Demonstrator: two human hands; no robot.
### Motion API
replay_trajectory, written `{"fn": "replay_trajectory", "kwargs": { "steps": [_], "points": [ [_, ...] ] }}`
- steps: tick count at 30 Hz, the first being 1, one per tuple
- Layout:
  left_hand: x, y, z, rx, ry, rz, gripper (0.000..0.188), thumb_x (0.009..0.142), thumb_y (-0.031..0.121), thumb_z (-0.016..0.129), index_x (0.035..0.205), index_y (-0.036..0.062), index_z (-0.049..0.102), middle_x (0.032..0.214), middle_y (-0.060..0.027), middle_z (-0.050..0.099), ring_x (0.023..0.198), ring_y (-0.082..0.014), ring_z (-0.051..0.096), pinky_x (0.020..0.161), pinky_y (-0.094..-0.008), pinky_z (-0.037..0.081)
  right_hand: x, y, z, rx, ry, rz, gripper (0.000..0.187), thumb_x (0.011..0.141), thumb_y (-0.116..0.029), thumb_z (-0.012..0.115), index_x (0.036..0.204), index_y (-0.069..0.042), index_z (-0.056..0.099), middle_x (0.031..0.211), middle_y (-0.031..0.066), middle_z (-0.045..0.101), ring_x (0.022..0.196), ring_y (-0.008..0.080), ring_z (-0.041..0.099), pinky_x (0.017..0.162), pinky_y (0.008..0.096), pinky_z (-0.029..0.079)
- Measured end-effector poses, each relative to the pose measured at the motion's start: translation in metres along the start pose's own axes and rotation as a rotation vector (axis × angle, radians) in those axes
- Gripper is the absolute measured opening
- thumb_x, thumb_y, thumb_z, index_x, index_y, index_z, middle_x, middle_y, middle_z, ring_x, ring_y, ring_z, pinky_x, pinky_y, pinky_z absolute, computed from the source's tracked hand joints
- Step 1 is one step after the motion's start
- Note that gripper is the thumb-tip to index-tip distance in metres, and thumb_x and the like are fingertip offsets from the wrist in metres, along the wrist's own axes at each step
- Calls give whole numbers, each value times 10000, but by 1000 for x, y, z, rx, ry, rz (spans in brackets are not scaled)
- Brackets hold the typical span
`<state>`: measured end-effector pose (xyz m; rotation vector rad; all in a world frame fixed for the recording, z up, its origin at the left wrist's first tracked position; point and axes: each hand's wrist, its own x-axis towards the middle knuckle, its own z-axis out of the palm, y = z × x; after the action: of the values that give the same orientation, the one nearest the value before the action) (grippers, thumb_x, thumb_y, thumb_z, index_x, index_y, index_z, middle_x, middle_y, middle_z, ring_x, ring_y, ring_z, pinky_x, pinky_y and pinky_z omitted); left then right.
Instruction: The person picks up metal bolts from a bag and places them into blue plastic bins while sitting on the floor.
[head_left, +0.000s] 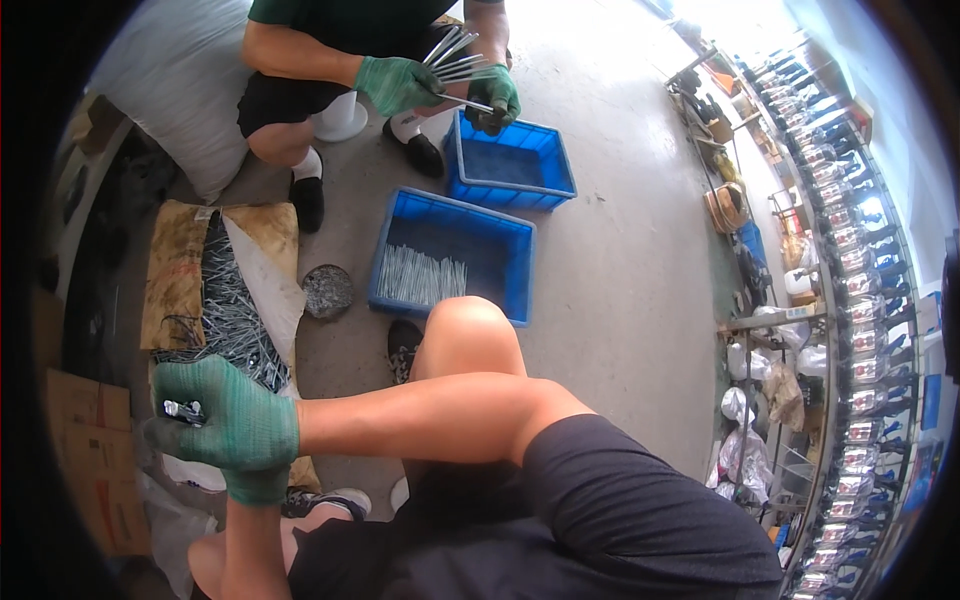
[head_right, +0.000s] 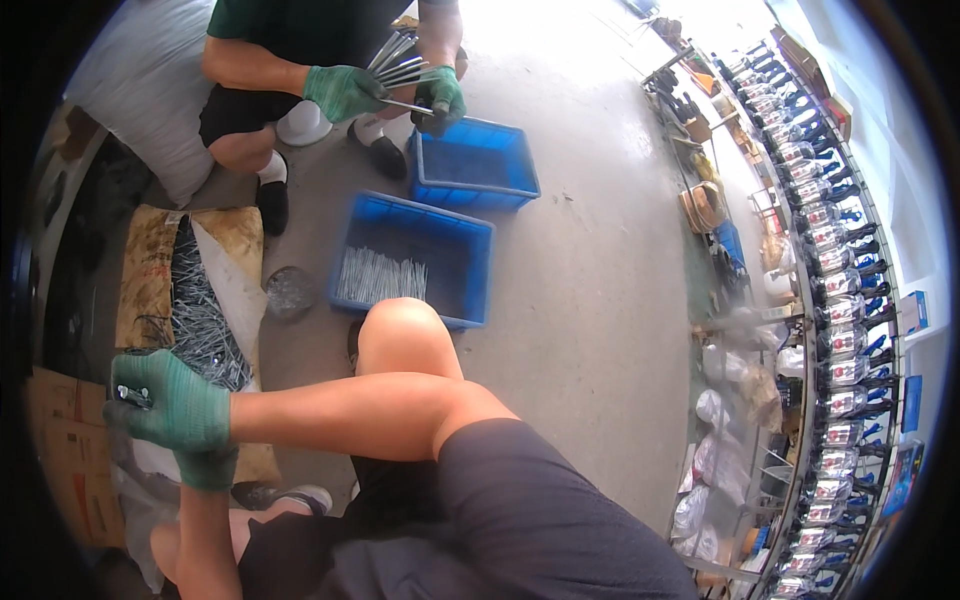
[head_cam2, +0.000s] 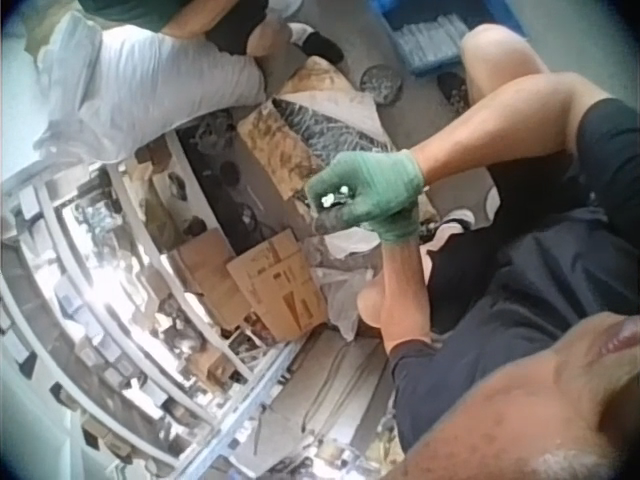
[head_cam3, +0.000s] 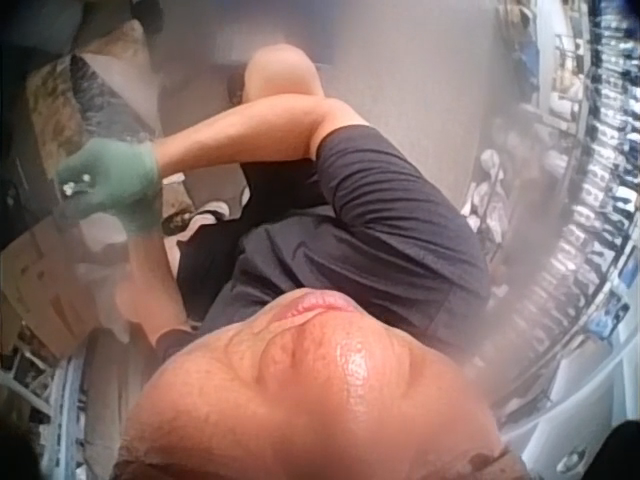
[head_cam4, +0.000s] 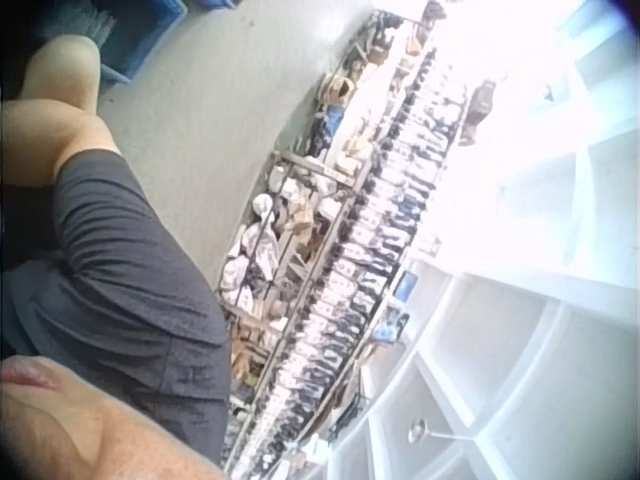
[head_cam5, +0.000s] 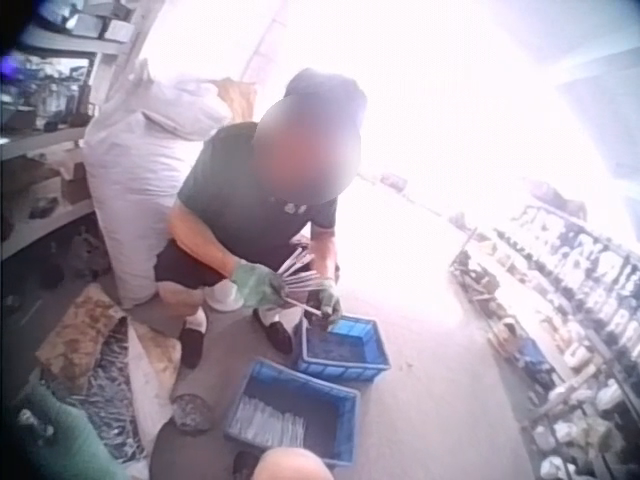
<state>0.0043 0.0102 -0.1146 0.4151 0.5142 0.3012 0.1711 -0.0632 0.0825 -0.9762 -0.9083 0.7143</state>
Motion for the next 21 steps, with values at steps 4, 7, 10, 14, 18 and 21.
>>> {"fn": "replay_trajectory", "kwargs": {
  "steps": [4,7,10,14,18,21],
  "points": [
    [-5,4,11,19,-5,-4,456,1081,407,438,1440,127,471,1319,-18,581,1199,-173,561,1065,-339,456,-1,-1,0,-49,-66,-12,272,861,-210,714,760,-21,547,644,47,511,615,122,483,566,314,428],
    [-6,6,16,30,-7,-9,451,1080,406,442,1432,128,480,1308,-19,588,1194,-176,565,1063,-343,458,-2,2,-1,24,-65,-33,317,902,-251,677,732,-18,547,631,49,515,606,122,496,557,312,427],
    [-4,4,19,33,-11,-9,445,1079,405,447,1424,128,489,1297,-21,595,1189,-180,570,1061,-347,460,-5,3,-2,148,-43,12,329,962,-252,600,741,-11,560,628,52,521,607,125,509,558,308,433],
    [0,2,24,36,-20,-12,438,1077,404,452,1414,129,501,1281,-22,605,1183,-184,576,1059,-353,463,-9,2,-7,111,-62,69,290,1007,-211,503,825,-4,593,643,48,535,608,133,511,567,301,445],
    [-3,13,25,52,-16,20,430,1076,403,458,1404,130,513,1266,-24,614,1176,-189,582,1057,-359,466,-7,-2,11,188,63,27,251,995,-183,457,896,-9,609,673,42,555,613,144,527,583,294,459],
    [0,15,27,62,-21,31,425,1074,402,462,1396,130,522,1255,-25,621,1171,-192,587,1055,-363,468,-6,-5,-6,257,-146,246,215,948,-151,466,878,-14,616,693,48,577,636,143,554,608,295,473]
  ]
}}
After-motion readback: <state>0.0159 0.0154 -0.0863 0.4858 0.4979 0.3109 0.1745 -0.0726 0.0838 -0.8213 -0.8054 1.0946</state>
